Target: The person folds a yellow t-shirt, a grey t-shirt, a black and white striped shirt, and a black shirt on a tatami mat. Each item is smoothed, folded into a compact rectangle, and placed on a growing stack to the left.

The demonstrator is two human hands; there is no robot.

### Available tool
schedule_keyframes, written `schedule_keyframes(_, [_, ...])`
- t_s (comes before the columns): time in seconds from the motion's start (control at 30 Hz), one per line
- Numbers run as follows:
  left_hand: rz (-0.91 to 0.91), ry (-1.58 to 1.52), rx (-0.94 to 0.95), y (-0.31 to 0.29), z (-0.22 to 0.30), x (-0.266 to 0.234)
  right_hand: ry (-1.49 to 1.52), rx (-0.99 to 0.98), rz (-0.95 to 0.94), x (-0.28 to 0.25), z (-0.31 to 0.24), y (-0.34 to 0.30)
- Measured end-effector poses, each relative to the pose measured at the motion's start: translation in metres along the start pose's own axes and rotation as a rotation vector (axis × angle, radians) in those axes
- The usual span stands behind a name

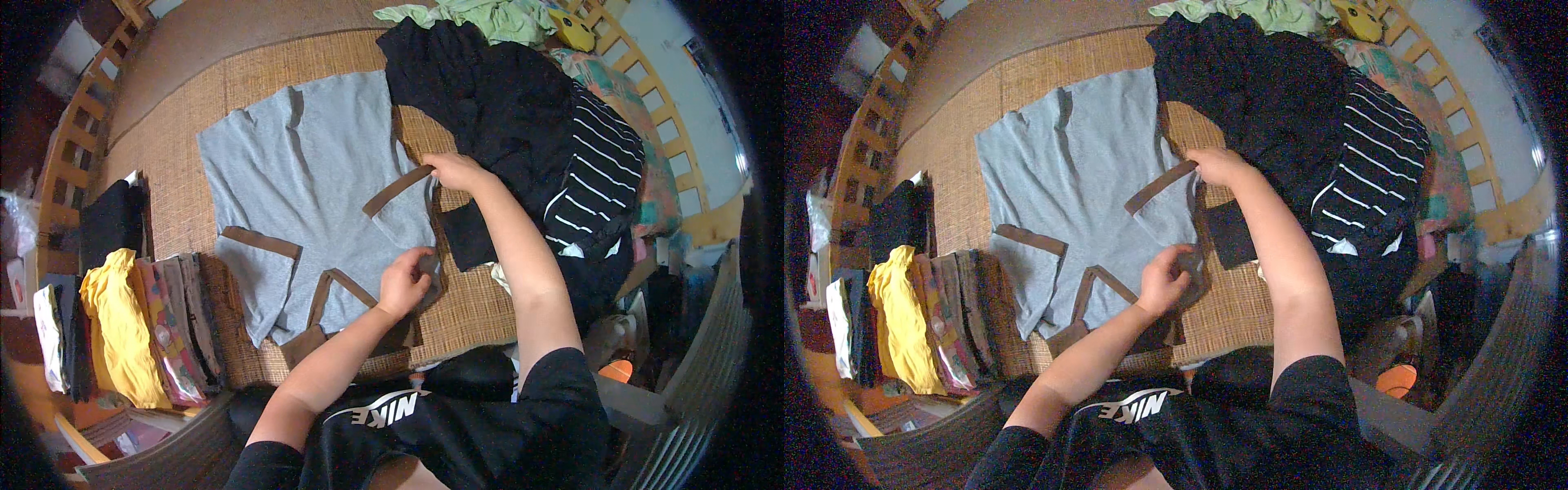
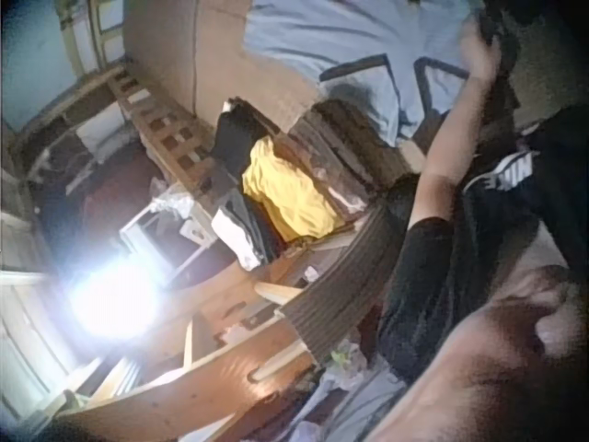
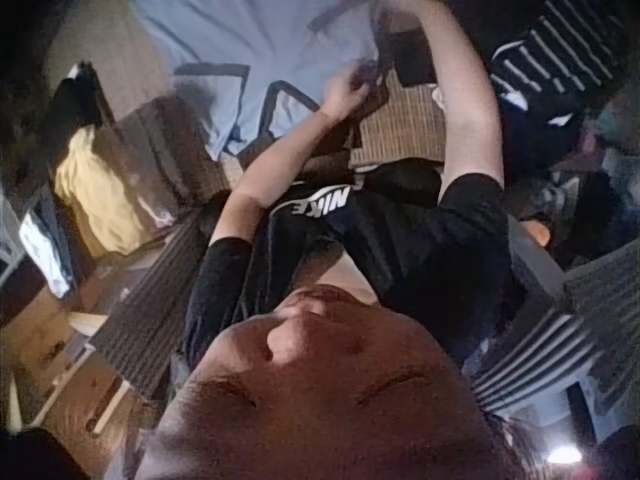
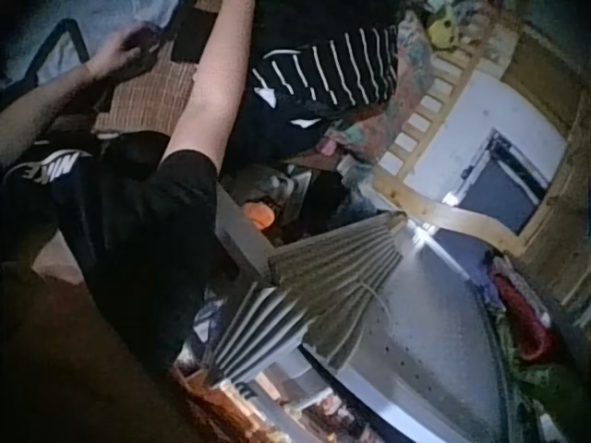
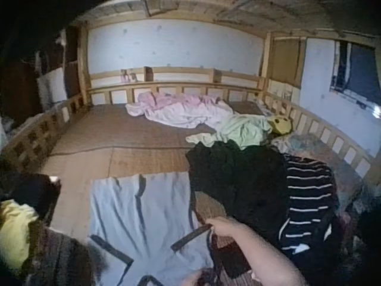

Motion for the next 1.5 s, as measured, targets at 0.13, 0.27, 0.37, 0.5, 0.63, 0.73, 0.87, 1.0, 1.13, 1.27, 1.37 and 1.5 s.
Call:
schedule_keyframes(0.13, [-0.028, -0.002, -0.002, 0.001, 0.003, 0.003, 0.602, -0.141, 0.088, 0.019, 0.023, 0.01])
schedule_keyframes(0.27, [-0.005, 0.014, 0.014, 0.001, 0.001, 0.0, 0.999, -0.36, -0.003, 0.019, 0.001, 0.023])
schedule_keyframes(0.37, [0.019, 0.027, 0.046, 0.001, 0.004, -0.002, 1.074, -0.404, -0.07, 0.017, -0.02, 0.021])
schedule_keyframes(0.5, [0.121, -0.054, -0.008, 0.003, -0.002, -0.01, 0.789, -0.234, -0.008, 0.025, -0.029, 0.028])
schedule_keyframes(0.63, [0.556, 0.311, -0.031, 0.025, -0.004, -0.065, 0.428, -0.156, 0.091, 0.023, -0.016, 0.027])
schedule_keyframes(0.73, [0.4, 0.392, -0.175, 0.07, -0.004, -0.086, 0.166, -0.086, 0.071, 0.014, -0.023, 0.014])
schedule_keyframes(0.87, [0.175, 0.551, -0.175, 0.093, -0.024, -0.083, 0.083, 0.027, 0.116, 0.015, -0.013, 0.015])
schedule_keyframes(1.0, [0.221, 0.347, -0.147, 0.091, -0.033, -0.095, 0.163, 0.027, 0.281, 0.025, -0.009, 0.011])
schedule_keyframes(1.13, [0.307, 0.171, -0.103, 0.078, -0.037, -0.108, 0.069, -0.008, 0.521, 0.036, -0.011, 0.002])
schedule_keyframes(1.27, [0.452, 0.391, 0.163, 0.07, -0.002, -0.111, 0.032, -0.036, 0.582, 0.038, -0.014, 0.006])
schedule_keyframes(1.37, [0.197, 0.721, 0.508, 0.049, 0.025, -0.066, -0.01, 0.006, 0.473, 0.036, -0.019, 0.005])
schedule_keyframes(1.5, [-0.368, 0.89, 0.499, 0.014, 0.015, 0.006, 0.067, -0.022, 0.58, 0.039, -0.005, 0.011])
Point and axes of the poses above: each hand's wrist, its own y-axis towards the middle knuckle, its own x-axis out of the palm, z = x × y, the point moved 7 cm from there along y, towards the middle knuckle, and after that the axes turned 1 degree about -z, right-handed, at the moved point
